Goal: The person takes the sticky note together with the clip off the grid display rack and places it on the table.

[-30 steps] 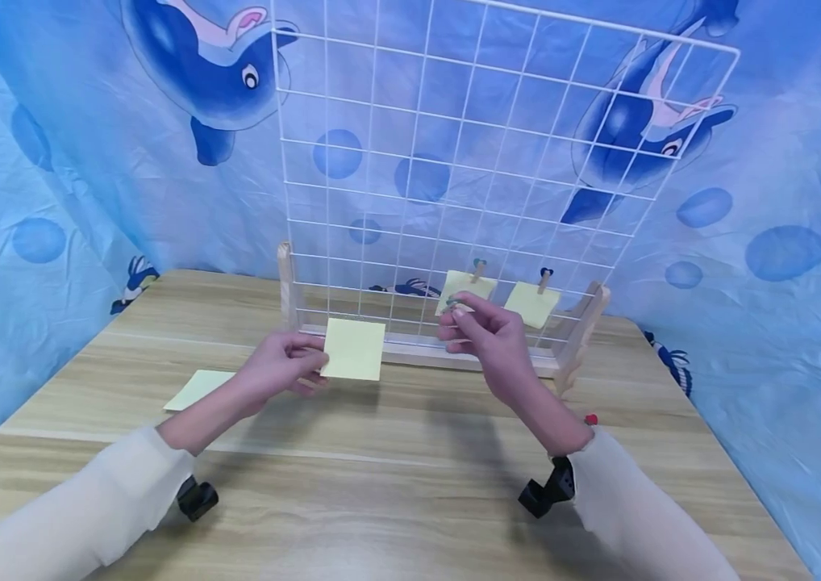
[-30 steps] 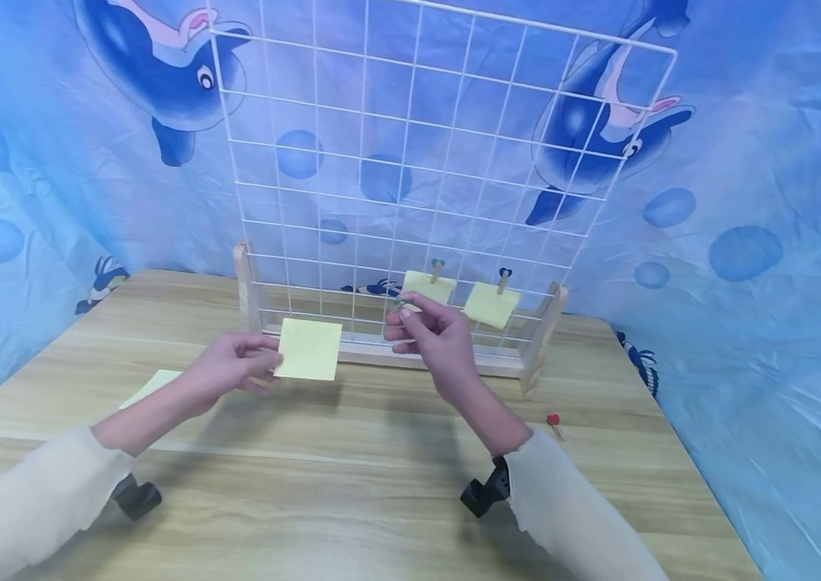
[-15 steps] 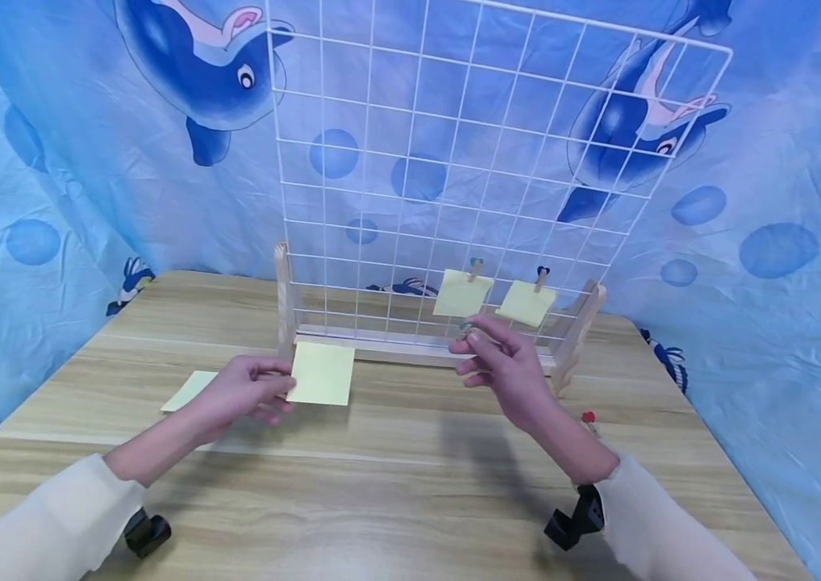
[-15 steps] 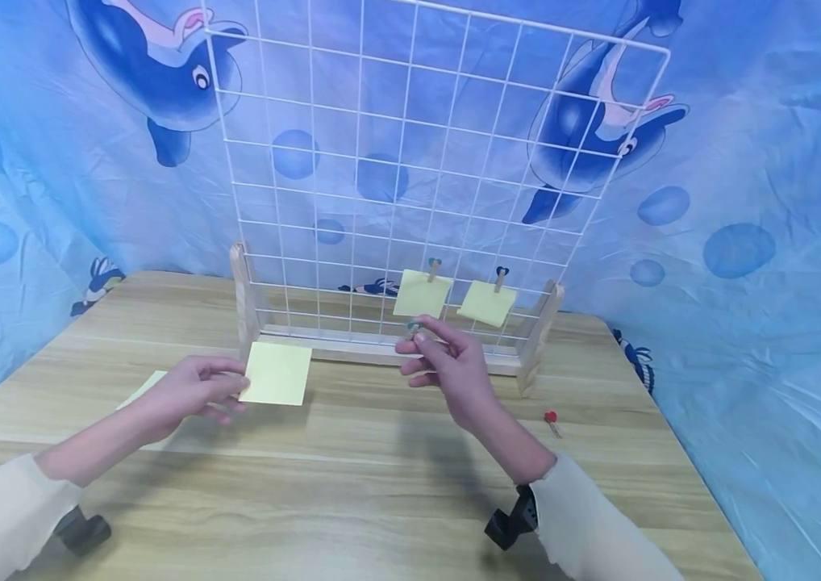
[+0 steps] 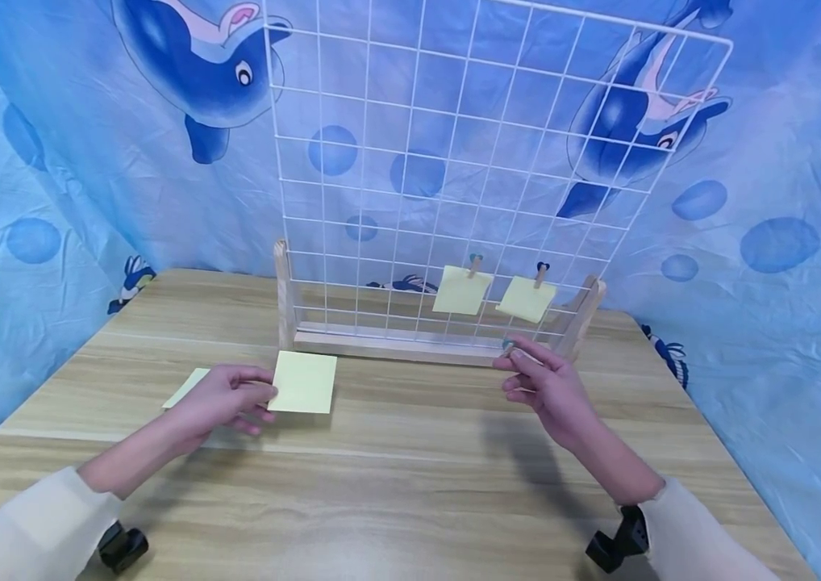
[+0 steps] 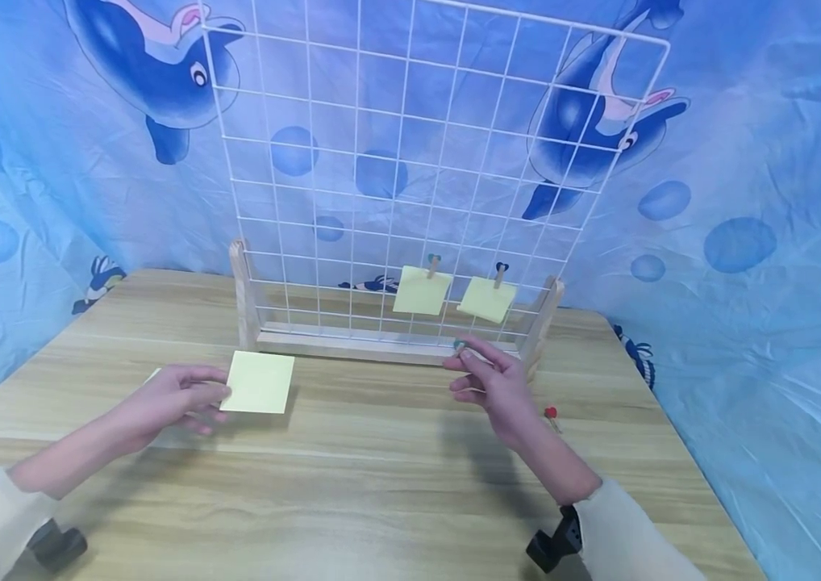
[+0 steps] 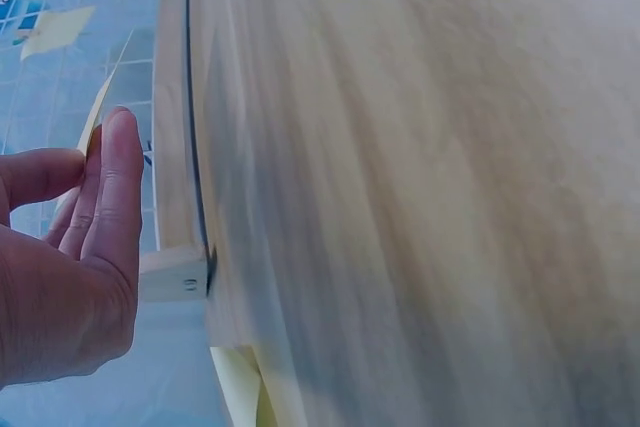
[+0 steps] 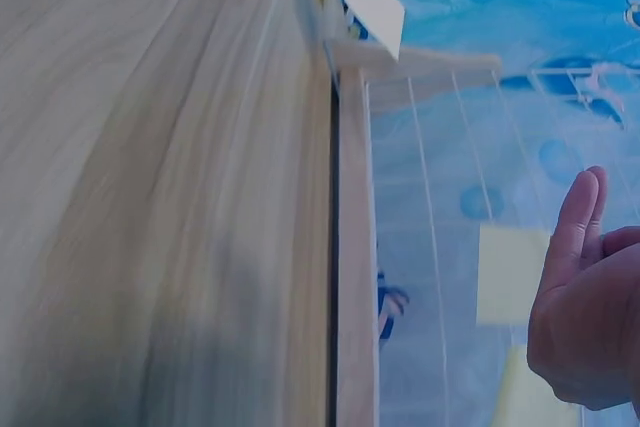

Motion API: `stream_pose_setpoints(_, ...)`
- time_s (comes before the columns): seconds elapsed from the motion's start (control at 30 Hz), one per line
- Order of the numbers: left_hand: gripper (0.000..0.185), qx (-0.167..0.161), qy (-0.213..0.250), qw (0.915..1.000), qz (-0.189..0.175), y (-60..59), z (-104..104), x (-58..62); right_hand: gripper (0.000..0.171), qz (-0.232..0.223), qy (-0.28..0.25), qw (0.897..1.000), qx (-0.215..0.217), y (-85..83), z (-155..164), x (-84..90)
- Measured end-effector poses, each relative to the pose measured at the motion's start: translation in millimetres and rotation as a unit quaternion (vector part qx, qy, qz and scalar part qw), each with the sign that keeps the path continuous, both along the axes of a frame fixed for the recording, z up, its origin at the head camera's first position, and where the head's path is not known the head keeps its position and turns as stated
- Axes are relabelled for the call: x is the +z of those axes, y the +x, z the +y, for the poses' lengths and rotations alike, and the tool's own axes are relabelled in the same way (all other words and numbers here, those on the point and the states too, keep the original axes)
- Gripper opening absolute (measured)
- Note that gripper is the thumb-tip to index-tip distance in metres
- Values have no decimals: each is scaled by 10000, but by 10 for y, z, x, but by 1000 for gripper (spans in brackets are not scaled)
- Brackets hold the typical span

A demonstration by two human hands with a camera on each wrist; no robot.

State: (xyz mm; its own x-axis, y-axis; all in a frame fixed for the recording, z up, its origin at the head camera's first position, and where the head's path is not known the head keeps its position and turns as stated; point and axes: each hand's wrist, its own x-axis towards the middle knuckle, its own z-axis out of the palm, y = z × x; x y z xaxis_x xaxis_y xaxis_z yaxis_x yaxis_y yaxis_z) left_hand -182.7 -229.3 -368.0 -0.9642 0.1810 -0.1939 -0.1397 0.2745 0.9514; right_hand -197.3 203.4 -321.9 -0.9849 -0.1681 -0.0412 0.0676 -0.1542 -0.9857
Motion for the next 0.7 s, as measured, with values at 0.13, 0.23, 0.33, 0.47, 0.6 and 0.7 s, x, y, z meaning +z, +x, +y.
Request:
stream_pose_setpoints(0.13, 51, -8, -12, 10000, -47, 28, -46, -26, 17, -25, 82, 9999, -63, 15, 226, -62)
stream_pose_setpoints(0.23, 51, -28, -21, 9999, -96, 43, -83, -48, 16, -169, 280, 9994, -148, 45, 443, -123)
stream_pose_setpoints(0.33, 52, -57, -40, 9998, -177, 44, -113, -64, 15, -410, 392, 9980, -271, 95, 682, -194)
stream_pose_setpoints(0.47, 55, -62, -74, 9994, -343, 28, -146, -74, 13, -646, 277, 9964, -481, 138, 1001, -292)
stream_pose_setpoints(0.6, 57, -31, -94, 9988, -477, 20, -183, -99, 11, -772, 193, 9943, -704, 147, 1289, -382)
stream_pose_setpoints(0.7, 58, 14, -108, 9985, -534, 23, -219, -135, 15, -863, 220, 9930, -773, 156, 1466, -449)
